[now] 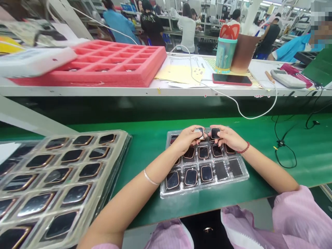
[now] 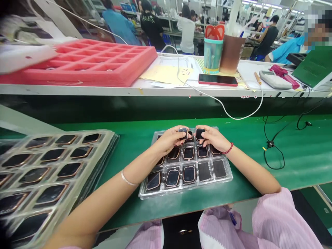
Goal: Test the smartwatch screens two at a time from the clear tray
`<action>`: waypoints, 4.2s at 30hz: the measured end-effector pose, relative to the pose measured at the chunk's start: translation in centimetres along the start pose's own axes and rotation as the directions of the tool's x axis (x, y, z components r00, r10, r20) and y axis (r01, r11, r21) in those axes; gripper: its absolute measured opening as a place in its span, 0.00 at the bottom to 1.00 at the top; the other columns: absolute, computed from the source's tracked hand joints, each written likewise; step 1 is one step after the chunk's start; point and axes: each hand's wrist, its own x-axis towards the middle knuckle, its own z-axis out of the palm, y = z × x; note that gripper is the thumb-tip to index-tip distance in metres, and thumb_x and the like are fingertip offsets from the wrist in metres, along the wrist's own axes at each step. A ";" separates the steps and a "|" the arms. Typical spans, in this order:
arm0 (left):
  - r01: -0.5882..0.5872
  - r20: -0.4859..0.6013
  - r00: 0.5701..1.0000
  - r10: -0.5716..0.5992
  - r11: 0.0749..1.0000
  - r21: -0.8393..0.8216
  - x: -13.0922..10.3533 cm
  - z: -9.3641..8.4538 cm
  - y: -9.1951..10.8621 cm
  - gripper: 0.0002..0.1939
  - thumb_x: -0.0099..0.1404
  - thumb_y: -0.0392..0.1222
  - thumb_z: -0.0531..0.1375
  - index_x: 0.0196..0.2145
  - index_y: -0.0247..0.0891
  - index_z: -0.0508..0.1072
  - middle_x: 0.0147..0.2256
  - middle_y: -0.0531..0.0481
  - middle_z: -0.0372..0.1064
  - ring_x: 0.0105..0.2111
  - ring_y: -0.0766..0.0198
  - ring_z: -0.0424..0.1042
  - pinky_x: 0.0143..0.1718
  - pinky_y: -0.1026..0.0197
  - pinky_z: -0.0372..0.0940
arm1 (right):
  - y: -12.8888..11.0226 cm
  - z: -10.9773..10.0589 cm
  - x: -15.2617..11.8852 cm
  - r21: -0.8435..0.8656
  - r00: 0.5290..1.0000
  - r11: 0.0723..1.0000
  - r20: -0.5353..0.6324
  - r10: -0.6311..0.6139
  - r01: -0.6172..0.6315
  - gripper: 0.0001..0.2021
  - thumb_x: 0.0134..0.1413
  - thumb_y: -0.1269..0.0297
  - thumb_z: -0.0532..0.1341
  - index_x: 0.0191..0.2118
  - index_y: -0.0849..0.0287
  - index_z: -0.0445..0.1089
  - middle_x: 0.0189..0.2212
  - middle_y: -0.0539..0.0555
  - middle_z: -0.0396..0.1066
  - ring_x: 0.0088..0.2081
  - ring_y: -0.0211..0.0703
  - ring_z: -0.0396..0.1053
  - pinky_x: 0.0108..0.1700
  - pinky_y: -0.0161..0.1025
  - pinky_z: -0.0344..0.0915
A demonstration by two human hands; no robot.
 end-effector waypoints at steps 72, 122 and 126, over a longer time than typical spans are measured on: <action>-0.065 0.068 0.996 0.048 0.963 0.263 -1.9 0.3 -0.8 0.14 0.60 0.34 0.64 0.45 0.33 0.72 0.37 0.48 0.76 0.28 0.67 0.76 0.32 0.64 0.70 | 0.5 0.9 -1.4 -0.272 0.980 0.943 0.101 -0.169 0.191 0.12 0.58 0.68 0.65 0.47 0.60 0.69 0.35 0.53 0.75 0.26 0.34 0.73 0.31 0.35 0.76; -0.140 0.084 0.989 0.125 0.967 0.214 -2.1 0.6 -0.7 0.16 0.56 0.35 0.66 0.43 0.36 0.71 0.35 0.49 0.74 0.34 0.64 0.73 0.36 0.62 0.68 | 0.4 1.0 -1.5 -0.354 0.973 0.910 0.155 -0.172 0.217 0.18 0.53 0.73 0.61 0.51 0.57 0.70 0.43 0.55 0.76 0.34 0.41 0.76 0.34 0.38 0.76; -0.133 0.089 0.989 0.116 0.967 0.216 -2.0 0.4 -0.8 0.17 0.57 0.40 0.69 0.44 0.36 0.72 0.34 0.49 0.75 0.32 0.64 0.73 0.34 0.63 0.67 | 0.5 0.9 -1.5 -0.343 0.974 0.915 0.155 -0.168 0.213 0.17 0.53 0.72 0.61 0.50 0.58 0.71 0.41 0.55 0.77 0.34 0.41 0.76 0.34 0.37 0.76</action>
